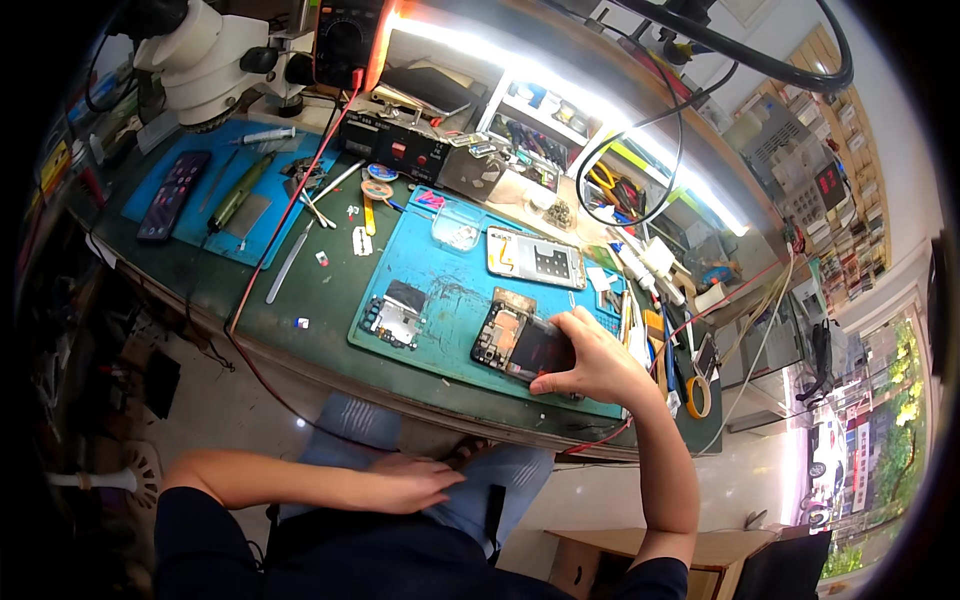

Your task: The person uses a multimeter to test the battery terminals of a disassembled smartphone. They then connect a charging cable to the device, which displays a charging icon on the screen. Finally, the person handles a small component over the phone's motherboard.

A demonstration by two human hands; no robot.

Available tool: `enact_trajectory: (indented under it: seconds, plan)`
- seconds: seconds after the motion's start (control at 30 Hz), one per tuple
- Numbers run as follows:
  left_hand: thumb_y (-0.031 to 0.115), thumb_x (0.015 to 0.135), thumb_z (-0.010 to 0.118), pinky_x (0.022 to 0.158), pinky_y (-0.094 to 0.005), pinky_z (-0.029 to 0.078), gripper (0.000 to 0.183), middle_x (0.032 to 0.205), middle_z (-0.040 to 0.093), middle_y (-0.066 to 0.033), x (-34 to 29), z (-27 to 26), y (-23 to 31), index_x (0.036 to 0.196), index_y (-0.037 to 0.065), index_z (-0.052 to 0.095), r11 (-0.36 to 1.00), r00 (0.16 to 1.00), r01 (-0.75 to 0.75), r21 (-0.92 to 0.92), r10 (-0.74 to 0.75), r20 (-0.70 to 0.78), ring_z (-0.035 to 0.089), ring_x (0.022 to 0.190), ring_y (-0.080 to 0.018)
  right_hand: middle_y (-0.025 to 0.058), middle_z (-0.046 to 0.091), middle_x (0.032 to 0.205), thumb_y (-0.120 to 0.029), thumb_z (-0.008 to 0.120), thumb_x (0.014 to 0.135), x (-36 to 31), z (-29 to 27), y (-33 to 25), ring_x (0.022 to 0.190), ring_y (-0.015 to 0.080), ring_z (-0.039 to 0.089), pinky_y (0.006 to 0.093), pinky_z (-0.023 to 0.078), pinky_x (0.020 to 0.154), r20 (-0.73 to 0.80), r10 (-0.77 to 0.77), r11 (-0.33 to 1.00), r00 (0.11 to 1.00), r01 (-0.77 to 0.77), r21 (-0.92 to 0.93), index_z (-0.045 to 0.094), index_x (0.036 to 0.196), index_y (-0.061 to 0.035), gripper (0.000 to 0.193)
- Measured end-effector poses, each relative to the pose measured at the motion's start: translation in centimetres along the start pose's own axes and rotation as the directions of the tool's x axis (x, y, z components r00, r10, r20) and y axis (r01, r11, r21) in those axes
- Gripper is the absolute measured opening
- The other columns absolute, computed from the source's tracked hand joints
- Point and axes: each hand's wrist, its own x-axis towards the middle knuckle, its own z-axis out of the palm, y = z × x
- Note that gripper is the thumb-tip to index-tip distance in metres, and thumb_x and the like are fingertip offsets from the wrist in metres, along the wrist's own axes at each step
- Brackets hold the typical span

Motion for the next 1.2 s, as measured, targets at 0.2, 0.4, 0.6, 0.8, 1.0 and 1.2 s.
enact_trajectory:
  seconds: [0.2, 0.4, 0.6, 0.8, 1.0, 1.2]
  plan:
    - [0.025, 0.103, 0.059, 0.087, -0.0347, 0.056, 0.043, 0.11, 0.07, -0.012, 2.1, -13.4, 3.6, 0.136, 0.0, 0.048, 0.714, 0.928, -0.032, -0.699, -0.24, -0.287, 0.071, 0.096, -0.0192, 0.0026, 0.068, 0.103, -0.023, 0.07, 0.097, 1.1, -0.1, 0.5, 0.09, 0.0083, 0.064, 0.0247, 0.052, 0.076, -0.028, 0.101, 0.489, 0.994, -0.025, 0.872, 0.06, 0.12, -0.0023, 0.032]
    - [0.024, 0.104, 0.058, 0.085, -0.0319, 0.057, 0.04, 0.117, 0.063, -0.0035, 9.8, -21.8, 1.3, 0.136, 0.005, 0.047, 0.564, 0.85, -0.262, -0.784, -0.25, -0.463, 0.063, 0.104, -0.0113, 0.0077, 0.07, 0.112, -0.024, 0.061, 0.103, 5.5, 0.6, -1.2, 0.097, 0.0113, 0.067, 0.0267, 0.056, 0.083, -0.277, 0.089, 0.393, 0.957, 0.222, 0.892, 0.056, 0.132, -0.0007, 0.038]
    - [0.021, 0.103, 0.059, 0.08, -0.0288, 0.055, 0.037, 0.103, 0.067, -0.0013, 10.8, -23.0, -2.3, 0.135, 0.005, 0.049, 0.631, 0.872, -0.225, -0.743, -0.21, -0.443, 0.064, 0.091, -0.0088, 0.0097, 0.071, 0.113, -0.03, 0.05, 0.108, 7.5, 0.2, 1.8, 0.097, 0.0157, 0.068, 0.0313, 0.057, 0.08, -0.358, 0.19, 0.127, 0.914, 0.338, 0.932, 0.062, 0.128, -0.0016, 0.036]
    - [0.018, 0.104, 0.058, 0.074, -0.0241, 0.05, 0.036, 0.092, 0.066, 0.0004, 10.1, -22.1, -1.0, 0.135, 0.004, 0.049, 0.559, 0.886, -0.222, -0.799, -0.225, -0.404, 0.059, 0.083, -0.0065, 0.009, 0.071, 0.114, -0.025, 0.056, 0.105, 7.3, 1.7, 2.7, 0.101, 0.0164, 0.068, 0.0332, 0.055, 0.087, -0.273, 0.04, -0.193, 0.961, 0.276, 0.942, 0.06, 0.131, -0.0021, 0.035]
    - [0.012, 0.103, 0.058, 0.077, -0.0257, 0.052, 0.036, 0.102, 0.068, -0.0025, 10.1, -21.5, -1.5, 0.136, 0.002, 0.048, 0.585, 0.888, -0.279, -0.761, -0.144, -0.436, 0.061, 0.088, -0.007, 0.0089, 0.069, 0.119, -0.021, 0.066, 0.1, 7.1, 2.0, 2.5, 0.106, 0.0162, 0.066, 0.034, 0.054, 0.091, -0.283, -0.001, -0.199, 0.959, 0.277, 0.94, 0.06, 0.129, -0.0008, 0.036]
    - [0.005, 0.102, 0.057, 0.083, -0.0257, 0.054, 0.035, 0.114, 0.068, -0.0064, 10.0, -21.0, -0.9, 0.136, -0.001, 0.047, 0.599, 0.87, -0.321, -0.734, -0.121, -0.479, 0.063, 0.099, -0.0082, 0.0084, 0.069, 0.118, -0.015, 0.071, 0.096, 6.6, 2.0, 1.7, 0.108, 0.0141, 0.064, 0.0317, 0.051, 0.096, -0.315, 0.092, 0.039, 0.944, 0.313, 0.949, 0.061, 0.128, 0.0018, 0.037]
